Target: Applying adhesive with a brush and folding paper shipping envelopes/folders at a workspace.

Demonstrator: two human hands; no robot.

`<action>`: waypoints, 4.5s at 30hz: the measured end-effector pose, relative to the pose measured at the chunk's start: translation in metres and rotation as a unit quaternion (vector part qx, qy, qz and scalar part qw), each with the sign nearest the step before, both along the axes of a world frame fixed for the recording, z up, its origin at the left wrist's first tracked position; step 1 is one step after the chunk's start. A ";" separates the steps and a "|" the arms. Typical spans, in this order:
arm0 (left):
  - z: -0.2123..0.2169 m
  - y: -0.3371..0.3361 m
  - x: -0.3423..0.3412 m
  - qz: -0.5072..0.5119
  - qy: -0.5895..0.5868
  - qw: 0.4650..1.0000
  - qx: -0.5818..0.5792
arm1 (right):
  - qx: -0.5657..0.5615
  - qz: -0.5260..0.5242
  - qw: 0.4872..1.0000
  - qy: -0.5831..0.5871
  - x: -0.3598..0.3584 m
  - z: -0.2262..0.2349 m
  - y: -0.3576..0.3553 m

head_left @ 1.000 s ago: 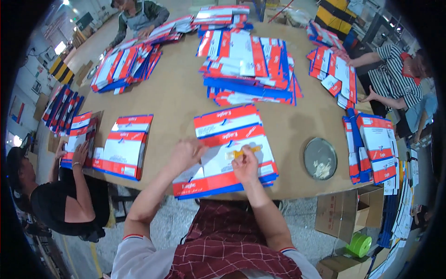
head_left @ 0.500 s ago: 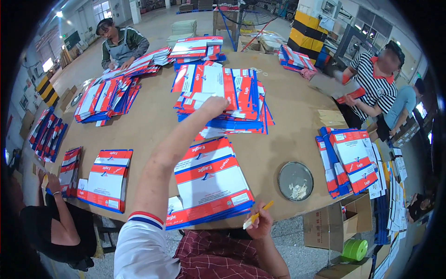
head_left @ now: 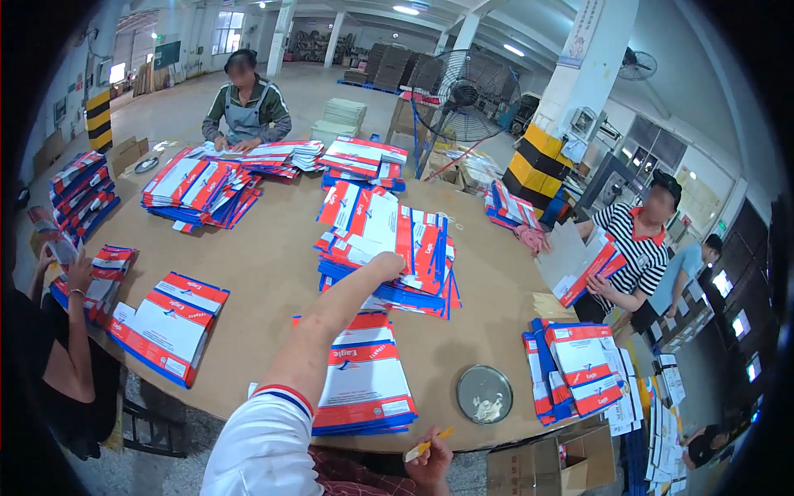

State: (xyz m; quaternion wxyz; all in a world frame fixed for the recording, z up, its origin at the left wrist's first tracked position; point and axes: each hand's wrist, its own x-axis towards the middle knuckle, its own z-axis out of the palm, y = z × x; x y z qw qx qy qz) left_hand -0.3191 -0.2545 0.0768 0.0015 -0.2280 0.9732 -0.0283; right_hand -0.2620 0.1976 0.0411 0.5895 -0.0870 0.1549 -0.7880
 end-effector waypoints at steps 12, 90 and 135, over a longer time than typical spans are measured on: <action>0.028 0.132 0.266 -0.213 0.470 0.848 -0.121 | 0.008 -0.077 0.996 0.032 -0.020 0.038 0.006; -0.086 0.259 0.329 0.145 0.383 0.912 -0.004 | 0.070 -0.083 0.715 0.690 0.107 -0.015 -0.105; -0.087 0.262 0.326 0.166 0.436 0.885 0.015 | 0.178 0.034 0.873 0.453 0.093 -0.029 -0.122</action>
